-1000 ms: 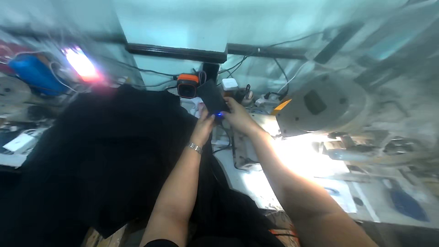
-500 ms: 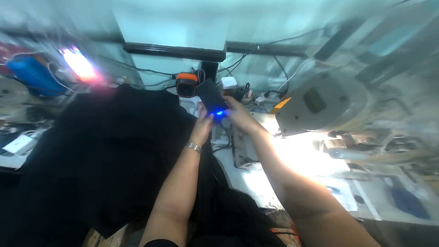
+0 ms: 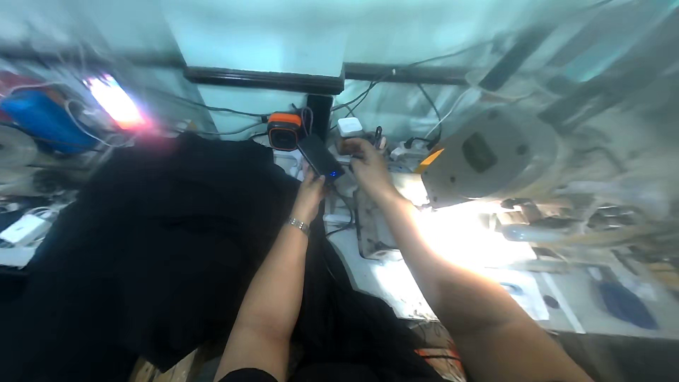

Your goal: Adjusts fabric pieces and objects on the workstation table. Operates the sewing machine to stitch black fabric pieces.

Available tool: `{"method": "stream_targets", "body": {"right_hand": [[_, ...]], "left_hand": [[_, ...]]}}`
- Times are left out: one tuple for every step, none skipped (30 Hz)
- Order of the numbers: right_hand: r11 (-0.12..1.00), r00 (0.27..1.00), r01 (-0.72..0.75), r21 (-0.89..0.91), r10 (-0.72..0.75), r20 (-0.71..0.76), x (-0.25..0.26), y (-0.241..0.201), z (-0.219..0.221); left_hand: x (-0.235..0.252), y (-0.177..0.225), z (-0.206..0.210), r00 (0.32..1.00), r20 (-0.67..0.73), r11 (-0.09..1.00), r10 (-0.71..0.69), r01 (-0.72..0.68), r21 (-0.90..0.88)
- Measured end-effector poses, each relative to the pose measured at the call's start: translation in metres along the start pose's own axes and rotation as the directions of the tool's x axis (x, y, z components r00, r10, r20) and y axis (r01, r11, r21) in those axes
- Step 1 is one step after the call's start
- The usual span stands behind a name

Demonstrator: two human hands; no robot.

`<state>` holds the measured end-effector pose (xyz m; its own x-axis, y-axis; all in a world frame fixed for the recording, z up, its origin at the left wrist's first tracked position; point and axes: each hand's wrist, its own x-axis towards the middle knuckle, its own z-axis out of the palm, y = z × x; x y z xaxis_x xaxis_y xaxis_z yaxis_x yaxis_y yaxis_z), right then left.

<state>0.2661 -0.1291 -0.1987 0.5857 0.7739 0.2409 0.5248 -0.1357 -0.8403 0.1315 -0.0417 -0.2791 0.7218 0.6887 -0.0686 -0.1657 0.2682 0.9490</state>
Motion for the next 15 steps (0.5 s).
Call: {"method": "stream_targets", "body": {"right_hand": [[1.0, 1.0, 0.003, -0.005, -0.003, 0.001, 0.0, -0.001, 0.0], [1.0, 1.0, 0.015, -0.017, -0.015, 0.001, 0.0, -0.001, 0.001], [0.999, 1.0, 0.03, -0.041, -0.03, -0.001, -0.002, -0.003, 0.001], [0.996, 0.999, 0.045, -0.072, -0.046, -0.009, -0.005, -0.006, 0.0], [0.993, 0.998, 0.055, -0.108, -0.057, -0.017, -0.013, -0.013, 0.0], [0.989, 0.998, 0.062, -0.136, -0.066, -0.024, -0.024, -0.022, 0.0], [0.983, 0.996, 0.086, -0.165, -0.091, -0.021, -0.039, -0.031, 0.0], [0.967, 0.99, 0.141, -0.214, -0.144, 0.004, -0.056, -0.036, 0.002], [0.938, 0.976, 0.218, -0.27, -0.213, 0.051, -0.076, -0.037, 0.007], [0.903, 0.958, 0.285, -0.322, -0.254, 0.137, -0.096, -0.033, 0.013], [0.865, 0.938, 0.309, -0.395, -0.208, 0.277, -0.116, -0.029, 0.018], [0.824, 0.896, 0.296, -0.483, -0.064, 0.439, -0.135, -0.03, 0.021], [0.784, 0.829, 0.274, -0.557, 0.101, 0.55, -0.148, -0.031, 0.025], [0.749, 0.771, 0.254, -0.611, 0.225, 0.596, -0.157, -0.028, 0.029], [0.722, 0.74, 0.247, -0.647, 0.291, 0.607, -0.165, -0.024, 0.033]], "left_hand": [[-0.001, 0.001, 0.0, 1.0, -0.002, 1.0, -0.005, 0.005, 0.001], [-0.001, 0.001, 0.0, 1.0, 0.0, 1.0, -0.01, 0.01, 0.005], [-0.002, 0.002, -0.001, 1.0, 0.002, 1.0, -0.015, 0.015, 0.009], [-0.002, 0.0, -0.002, 1.0, 0.007, 1.0, -0.016, 0.016, 0.002], [0.001, -0.003, -0.003, 1.0, 0.011, 1.0, -0.011, 0.011, -0.019], [0.005, -0.005, -0.004, 1.0, 0.008, 0.999, -0.011, 0.011, -0.045], [0.007, -0.006, -0.005, 1.0, 0.001, 0.997, -0.014, 0.014, -0.071], [0.01, -0.006, -0.005, 1.0, -0.005, 0.995, -0.013, 0.012, -0.096], [0.009, -0.005, -0.005, 1.0, -0.005, 0.994, -0.012, 0.012, -0.106], [0.004, -0.002, -0.006, 1.0, -0.002, 0.995, -0.021, 0.021, -0.095], [-0.002, 0.002, -0.006, 0.999, -0.005, 0.996, -0.04, 0.039, -0.076], [-0.01, 0.006, -0.005, 0.998, -0.01, 0.996, -0.068, 0.067, -0.058], [-0.015, 0.009, -0.005, 0.997, -0.007, 0.996, -0.074, 0.073, -0.051], [-0.014, 0.009, -0.004, 0.998, -0.006, 0.996, -0.07, 0.069, -0.064], [-0.005, 0.004, -0.004, 0.998, -0.012, 0.993, -0.057, 0.056, -0.103]]}}
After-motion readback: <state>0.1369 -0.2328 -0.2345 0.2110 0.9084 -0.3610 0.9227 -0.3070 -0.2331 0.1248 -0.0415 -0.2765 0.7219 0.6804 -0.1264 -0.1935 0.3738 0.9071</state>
